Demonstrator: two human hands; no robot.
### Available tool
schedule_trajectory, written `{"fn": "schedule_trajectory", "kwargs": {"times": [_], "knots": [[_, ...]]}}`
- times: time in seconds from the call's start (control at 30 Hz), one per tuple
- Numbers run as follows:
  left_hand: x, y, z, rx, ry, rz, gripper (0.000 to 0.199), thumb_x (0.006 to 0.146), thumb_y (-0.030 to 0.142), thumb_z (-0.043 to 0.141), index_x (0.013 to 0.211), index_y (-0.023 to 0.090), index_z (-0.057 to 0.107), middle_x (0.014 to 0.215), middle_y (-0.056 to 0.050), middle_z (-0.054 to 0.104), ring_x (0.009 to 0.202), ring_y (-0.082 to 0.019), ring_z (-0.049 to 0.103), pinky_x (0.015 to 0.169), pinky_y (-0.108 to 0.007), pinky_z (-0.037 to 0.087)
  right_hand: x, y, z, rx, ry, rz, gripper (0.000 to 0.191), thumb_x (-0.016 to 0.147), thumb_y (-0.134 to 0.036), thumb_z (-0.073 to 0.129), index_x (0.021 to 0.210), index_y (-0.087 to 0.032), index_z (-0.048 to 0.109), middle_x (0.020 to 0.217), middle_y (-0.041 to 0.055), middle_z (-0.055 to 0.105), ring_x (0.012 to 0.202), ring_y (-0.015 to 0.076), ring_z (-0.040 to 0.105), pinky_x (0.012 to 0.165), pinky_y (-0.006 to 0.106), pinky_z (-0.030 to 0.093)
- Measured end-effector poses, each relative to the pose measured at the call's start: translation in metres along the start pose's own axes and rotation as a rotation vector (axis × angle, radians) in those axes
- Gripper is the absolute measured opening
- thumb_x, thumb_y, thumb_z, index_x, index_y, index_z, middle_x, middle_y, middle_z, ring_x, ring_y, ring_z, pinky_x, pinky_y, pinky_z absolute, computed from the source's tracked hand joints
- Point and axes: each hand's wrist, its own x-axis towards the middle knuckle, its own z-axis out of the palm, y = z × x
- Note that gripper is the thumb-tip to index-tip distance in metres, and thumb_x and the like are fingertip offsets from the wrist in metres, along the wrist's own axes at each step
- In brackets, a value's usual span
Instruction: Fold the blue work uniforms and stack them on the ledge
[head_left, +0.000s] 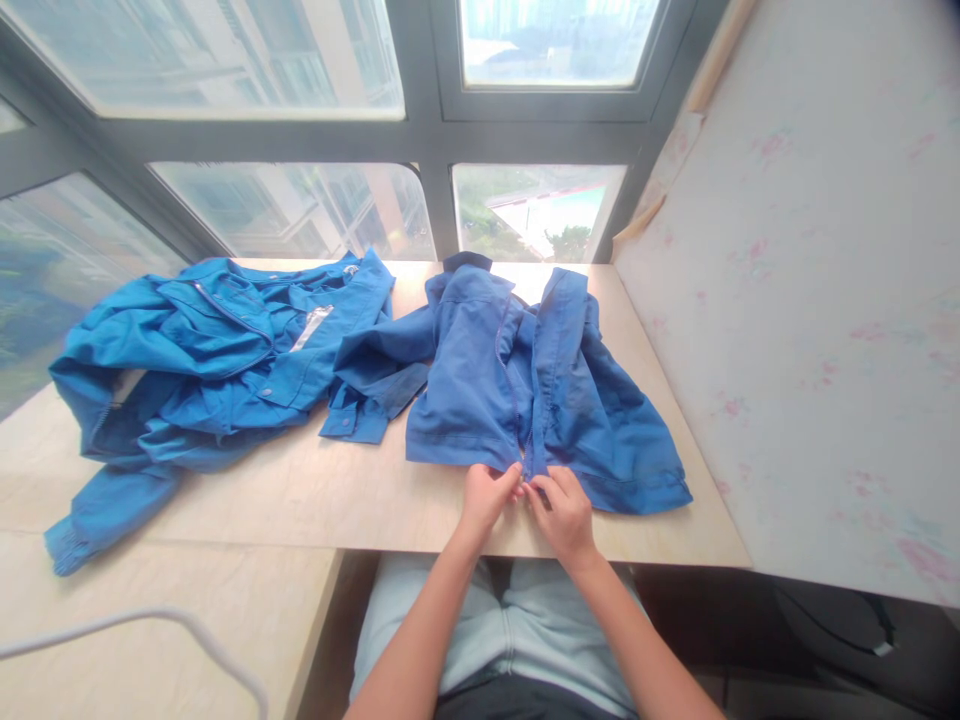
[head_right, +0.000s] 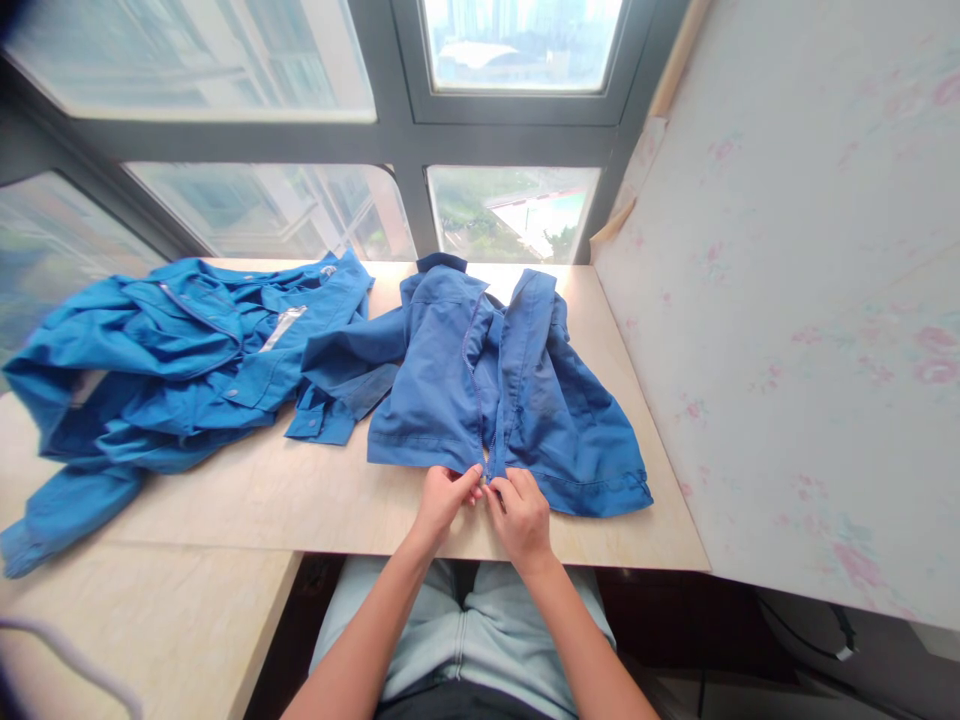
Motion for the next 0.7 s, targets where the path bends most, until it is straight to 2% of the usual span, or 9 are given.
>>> {"fn": "schedule_trajectory", "kwargs": {"times": [0.17, 0.5, 0.7], "knots": [[-0.0015, -0.0006, -0.0013, 0.068, -0.022, 0.049, 0.037, 0.080, 0.044, 0.068, 0.057, 0.015, 0.067, 0.056, -0.008, 0.068, 0.056, -0.019, 0.066, 0.060, -0.026, 0.050, -0.0015, 0.0018, 0.0015, -0.021, -0.001, -0.007, 0.015, 0.097, -0.020, 0.054, 0.086, -0.020, 0.063, 0.084, 0.0067, 0.060, 0.082, 0.0205, 0.056, 0.075, 0.032, 0.047], [-0.0005, -0.0051, 0.0010, 0.105, -0.049, 0.063, 0.048, 0.085, 0.050, 0.061, 0.052, 0.016, 0.064, 0.049, -0.006, 0.064, 0.048, -0.017, 0.060, 0.053, -0.025, 0.046, -0.0008, 0.0048, 0.0035, 0.090, -0.021, 0.025, 0.015, 0.098, -0.025, 0.055, 0.086, -0.020, 0.063, 0.088, 0.0067, 0.061, 0.086, 0.0200, 0.060, 0.077, 0.031, 0.049], [0.0042, -0.0085, -0.0005, 0.126, -0.124, 0.016, 0.050, 0.086, 0.053, 0.057, 0.062, 0.013, 0.073, 0.061, -0.012, 0.072, 0.054, -0.019, 0.067, 0.060, -0.027, 0.052, 0.0029, 0.0072, 0.0019, 0.225, 0.004, 0.197, 0.016, 0.099, -0.027, 0.053, 0.086, -0.021, 0.061, 0.082, 0.0031, 0.065, 0.077, 0.0169, 0.063, 0.071, 0.028, 0.051]]}}
